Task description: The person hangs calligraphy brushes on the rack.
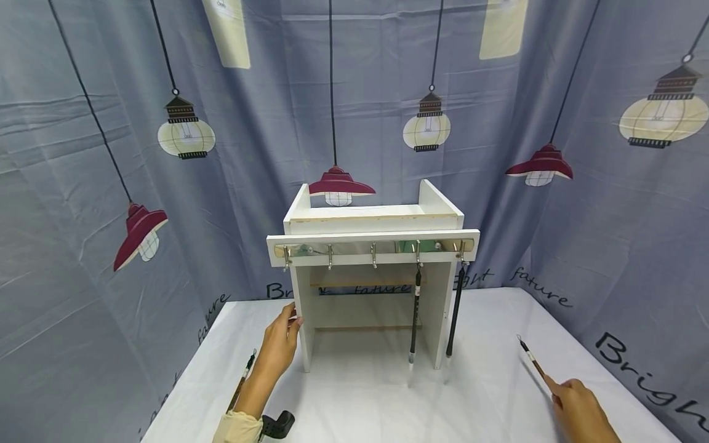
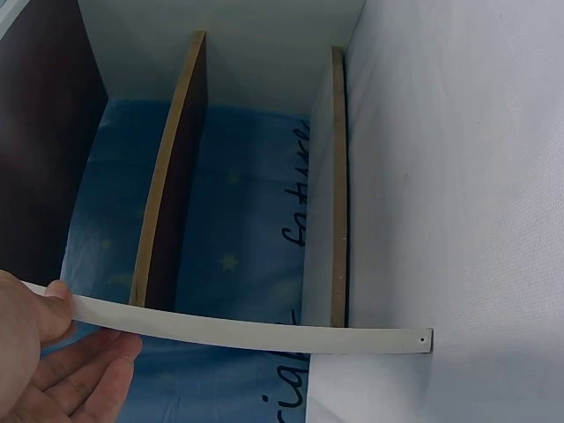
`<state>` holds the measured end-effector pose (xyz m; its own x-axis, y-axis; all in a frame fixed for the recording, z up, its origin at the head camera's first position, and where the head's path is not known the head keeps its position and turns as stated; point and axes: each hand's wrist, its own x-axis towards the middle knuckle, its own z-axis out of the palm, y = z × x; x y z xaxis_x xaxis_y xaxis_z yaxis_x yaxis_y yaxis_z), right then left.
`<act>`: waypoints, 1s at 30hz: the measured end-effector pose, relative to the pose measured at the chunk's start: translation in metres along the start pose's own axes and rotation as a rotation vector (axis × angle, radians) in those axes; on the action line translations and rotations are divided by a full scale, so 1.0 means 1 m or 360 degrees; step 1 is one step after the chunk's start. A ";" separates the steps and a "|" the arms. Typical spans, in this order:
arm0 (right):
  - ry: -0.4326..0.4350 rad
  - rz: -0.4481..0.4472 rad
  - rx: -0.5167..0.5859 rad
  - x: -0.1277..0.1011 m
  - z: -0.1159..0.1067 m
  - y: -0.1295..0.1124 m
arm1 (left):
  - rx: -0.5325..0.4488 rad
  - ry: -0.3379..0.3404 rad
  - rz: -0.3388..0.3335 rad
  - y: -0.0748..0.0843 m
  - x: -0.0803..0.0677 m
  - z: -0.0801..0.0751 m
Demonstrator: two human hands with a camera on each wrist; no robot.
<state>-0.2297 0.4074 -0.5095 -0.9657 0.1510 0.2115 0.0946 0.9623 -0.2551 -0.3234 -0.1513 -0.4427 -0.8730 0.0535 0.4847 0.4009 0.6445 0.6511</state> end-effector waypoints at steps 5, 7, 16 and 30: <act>0.0072 0.0030 0.0090 -0.001 -0.011 -0.018 | -0.0006 0.0008 0.0008 0.000 0.001 0.000; 0.0119 -0.0019 0.0108 -0.003 -0.015 -0.023 | -0.0008 0.0008 0.0010 0.000 0.001 0.001; 0.0439 -0.0194 0.0173 -0.014 -0.028 -0.056 | -0.0021 0.0001 -0.0007 0.000 -0.001 0.000; 0.0862 -0.0271 0.0290 -0.034 -0.049 -0.108 | 0.0008 0.0020 0.0027 -0.001 0.000 0.001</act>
<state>-0.1947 0.3093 -0.4429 -0.6983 0.1376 0.7025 -0.1403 0.9360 -0.3229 -0.3242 -0.1514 -0.4438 -0.8625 0.0548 0.5030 0.4142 0.6474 0.6398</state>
